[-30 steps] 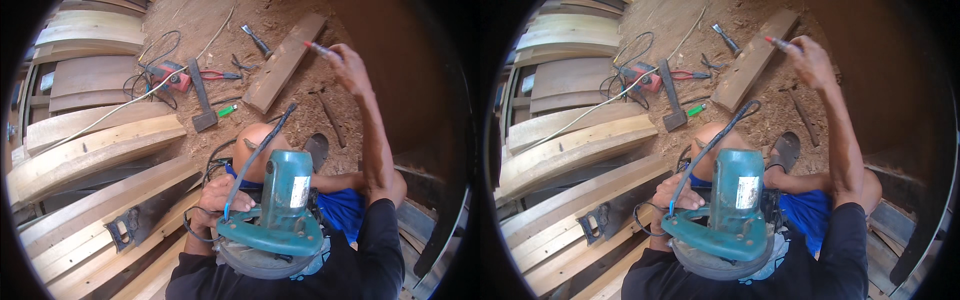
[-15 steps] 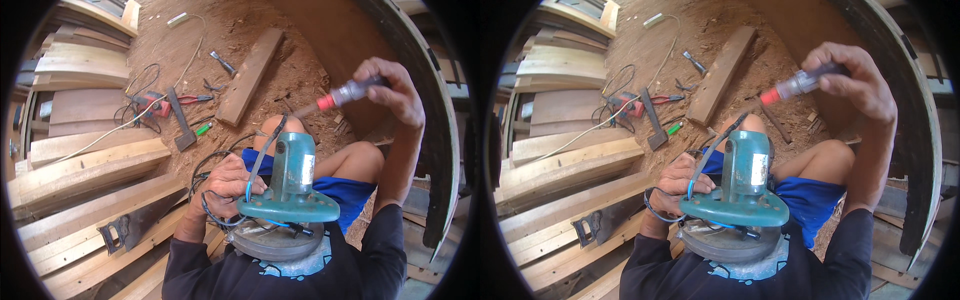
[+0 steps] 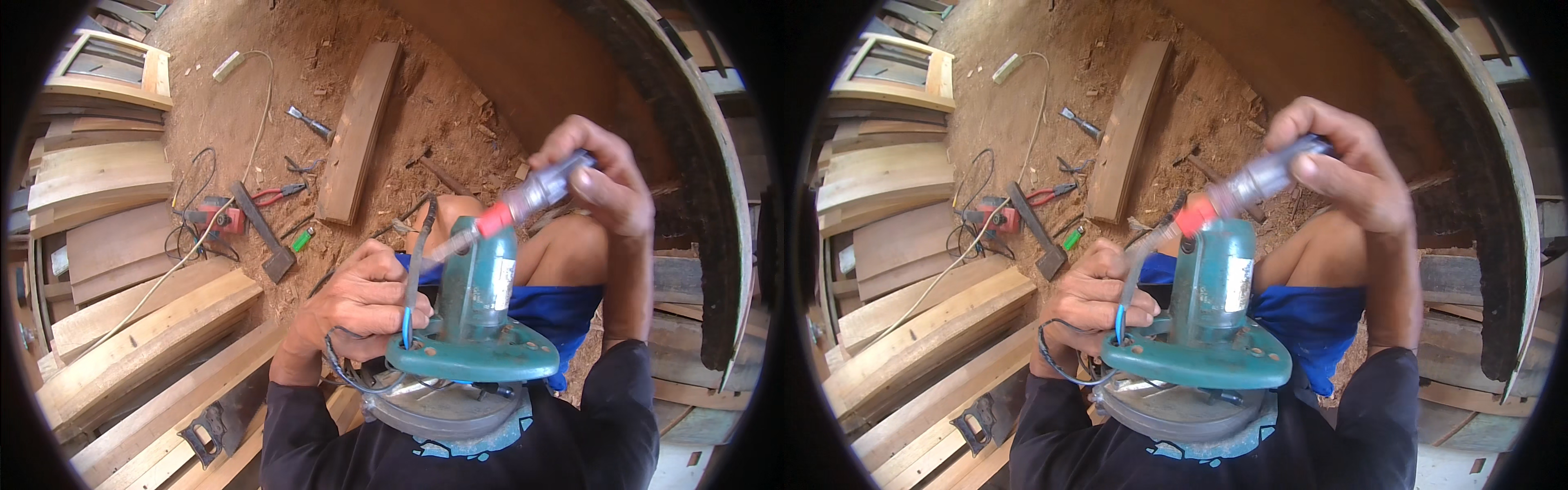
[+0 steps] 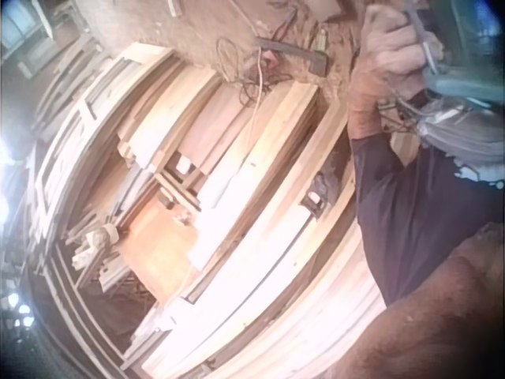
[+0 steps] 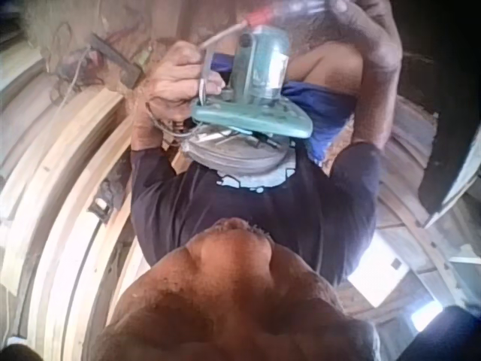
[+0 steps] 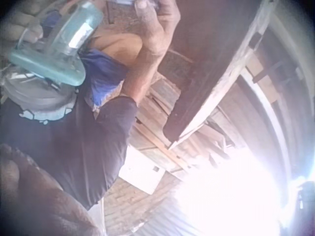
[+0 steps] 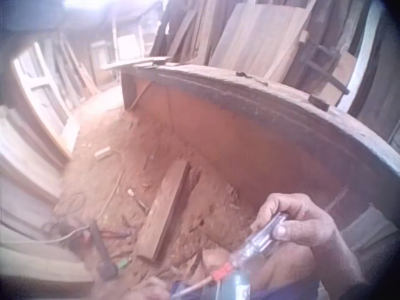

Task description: The person repairs a circular saw by hand while sitting on the ground, using a screwdriver to remove screws and handling internal wiring.

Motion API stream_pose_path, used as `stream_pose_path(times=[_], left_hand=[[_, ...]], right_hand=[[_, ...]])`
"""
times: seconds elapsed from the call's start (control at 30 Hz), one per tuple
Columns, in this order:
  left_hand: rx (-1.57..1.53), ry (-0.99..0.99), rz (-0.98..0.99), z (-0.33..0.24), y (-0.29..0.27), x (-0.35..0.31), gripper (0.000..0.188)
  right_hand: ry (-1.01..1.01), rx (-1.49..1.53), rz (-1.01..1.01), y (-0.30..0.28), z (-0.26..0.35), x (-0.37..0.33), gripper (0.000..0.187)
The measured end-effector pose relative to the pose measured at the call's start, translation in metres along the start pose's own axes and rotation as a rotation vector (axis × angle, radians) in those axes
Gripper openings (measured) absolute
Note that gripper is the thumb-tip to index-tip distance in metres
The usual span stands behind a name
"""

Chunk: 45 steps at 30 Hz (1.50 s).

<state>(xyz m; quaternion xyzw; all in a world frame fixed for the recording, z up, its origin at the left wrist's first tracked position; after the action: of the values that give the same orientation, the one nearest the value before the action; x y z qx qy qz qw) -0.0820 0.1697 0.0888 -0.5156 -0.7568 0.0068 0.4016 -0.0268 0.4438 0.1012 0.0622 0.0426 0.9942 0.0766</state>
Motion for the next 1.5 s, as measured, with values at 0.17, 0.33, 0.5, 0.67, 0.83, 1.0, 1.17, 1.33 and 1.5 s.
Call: stream_pose_path(times=[0.17, 0.33, 0.5, 0.67, 0.83, 1.0, 1.17, 1.33, 1.5], left_hand=[[0.032, -0.053, 0.043, 0.0, -0.007, 0.006, 0.03], [0.064, -0.101, 0.037, 0.014, -0.016, -0.013, 0.025], [0.031, -0.183, -0.017, 0.023, -0.034, -0.032, 0.021], [-0.107, -0.262, 0.005, 0.022, -0.046, -0.045, 0.009], [-0.224, -0.34, -0.102, 0.011, -0.032, -0.053, 0.013], [-0.199, -0.352, -0.115, -0.006, -0.023, -0.056, 0.024], [-0.21, -0.344, -0.107, -0.011, -0.031, -0.058, 0.026], [-0.192, -0.382, -0.181, -0.001, -0.035, -0.075, 0.027], [-0.242, -0.338, -0.183, 0.006, -0.038, -0.073, 0.031]], right_hand=[[0.12, 0.557, -0.217, 0.036, -0.112, 0.0, 0.038], [0.211, 0.764, -0.246, 0.061, -0.12, -0.024, 0.029], [0.123, 0.698, -0.331, 0.072, -0.094, -0.05, 0.028], [-0.04, 0.605, -0.279, 0.092, -0.07, -0.072, 0.035], [0.098, 0.494, -0.184, 0.082, -0.073, -0.077, 0.032], [0.128, 0.105, -0.005, 0.056, -0.05, -0.05, 0.026], [0.129, -0.054, 0.15, 0.048, -0.007, -0.016, 0.031], [0.13, -0.096, 0.399, 0.081, -0.019, 0.011, 0.028], [0.182, -0.085, 0.449, 0.094, -0.036, 0.025, 0.028]])
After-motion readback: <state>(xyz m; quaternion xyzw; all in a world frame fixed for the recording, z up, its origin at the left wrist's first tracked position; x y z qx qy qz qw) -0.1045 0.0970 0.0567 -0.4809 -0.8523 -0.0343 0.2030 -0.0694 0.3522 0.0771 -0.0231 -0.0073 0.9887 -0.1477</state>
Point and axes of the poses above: each hand's wrist, its own x-axis towards the middle knuckle, its own y-axis out of the palm, z = x × y, the point moved 9 cm from there along x, towards the middle knuckle, and after that the axes turned 5 degrees about -z, right-handed, at the moved point
